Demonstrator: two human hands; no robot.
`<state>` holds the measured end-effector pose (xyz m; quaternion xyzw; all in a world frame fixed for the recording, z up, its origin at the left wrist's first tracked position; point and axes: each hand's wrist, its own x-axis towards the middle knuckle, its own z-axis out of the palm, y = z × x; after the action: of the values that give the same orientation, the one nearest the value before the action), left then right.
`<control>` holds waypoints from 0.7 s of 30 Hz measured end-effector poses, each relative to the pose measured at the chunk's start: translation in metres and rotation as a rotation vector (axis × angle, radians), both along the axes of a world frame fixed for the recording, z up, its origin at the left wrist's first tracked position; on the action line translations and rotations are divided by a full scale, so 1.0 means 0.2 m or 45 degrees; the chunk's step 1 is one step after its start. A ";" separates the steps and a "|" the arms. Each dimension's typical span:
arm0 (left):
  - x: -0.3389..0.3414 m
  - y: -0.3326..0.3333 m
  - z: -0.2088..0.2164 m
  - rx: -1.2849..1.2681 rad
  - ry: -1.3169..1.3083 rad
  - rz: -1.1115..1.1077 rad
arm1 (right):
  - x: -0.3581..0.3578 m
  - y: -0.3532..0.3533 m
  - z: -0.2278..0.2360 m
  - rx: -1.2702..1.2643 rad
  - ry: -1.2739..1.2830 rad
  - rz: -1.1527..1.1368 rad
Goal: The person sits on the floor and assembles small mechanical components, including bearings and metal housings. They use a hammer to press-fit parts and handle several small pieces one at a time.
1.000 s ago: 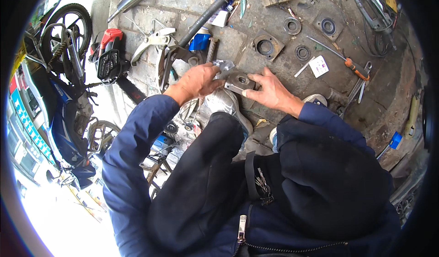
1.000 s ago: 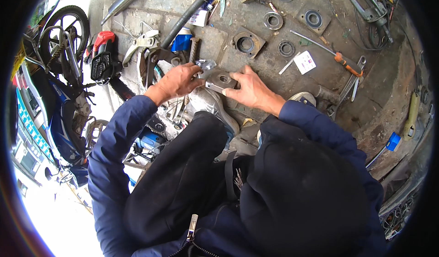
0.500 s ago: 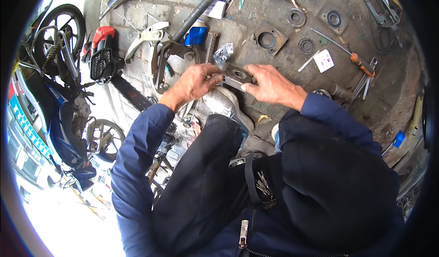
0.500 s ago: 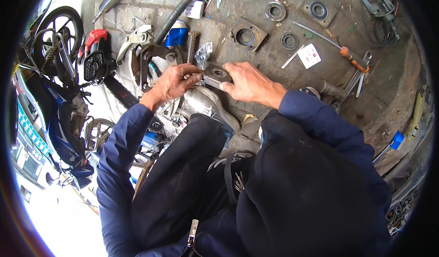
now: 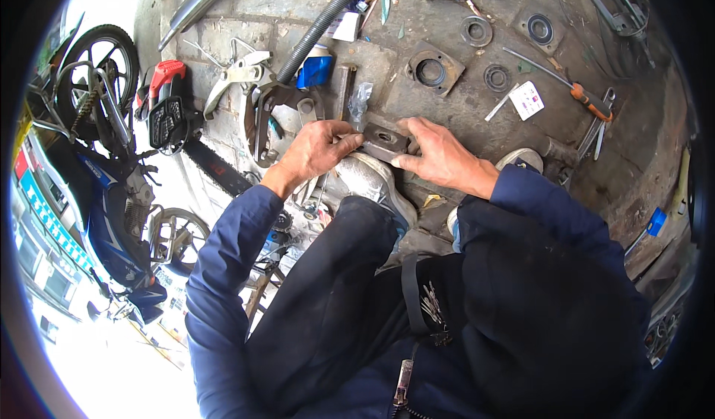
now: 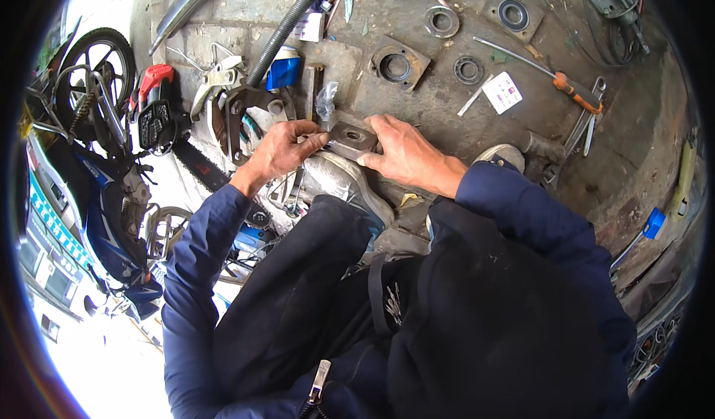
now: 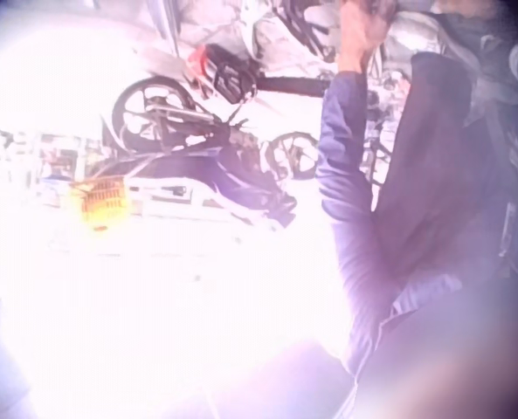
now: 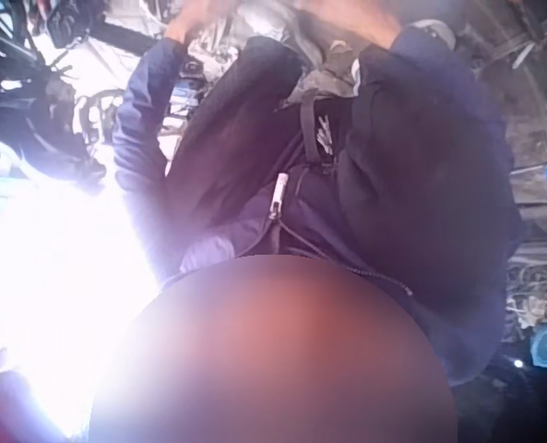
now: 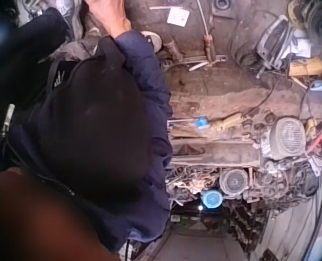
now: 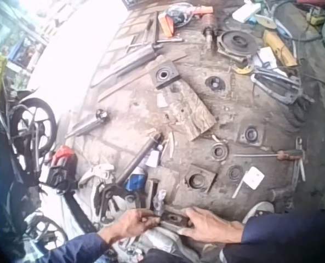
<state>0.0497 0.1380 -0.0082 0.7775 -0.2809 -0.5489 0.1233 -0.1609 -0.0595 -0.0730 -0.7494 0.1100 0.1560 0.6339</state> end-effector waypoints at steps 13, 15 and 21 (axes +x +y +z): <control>-0.03 0.07 -0.12 0.279 0.446 0.741 | -0.02 0.07 0.05 0.283 0.522 -0.106; -0.05 0.10 -0.11 0.263 0.427 0.802 | -0.02 0.08 0.05 0.231 0.489 -0.068; -0.08 0.13 -0.12 0.235 0.456 0.863 | -0.02 0.09 0.04 0.281 0.577 -0.044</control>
<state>0.0338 0.1633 -0.0328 0.7260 0.0683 -0.6269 0.2743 -0.1647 -0.0406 -0.0659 -0.6197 0.2445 0.3202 0.6736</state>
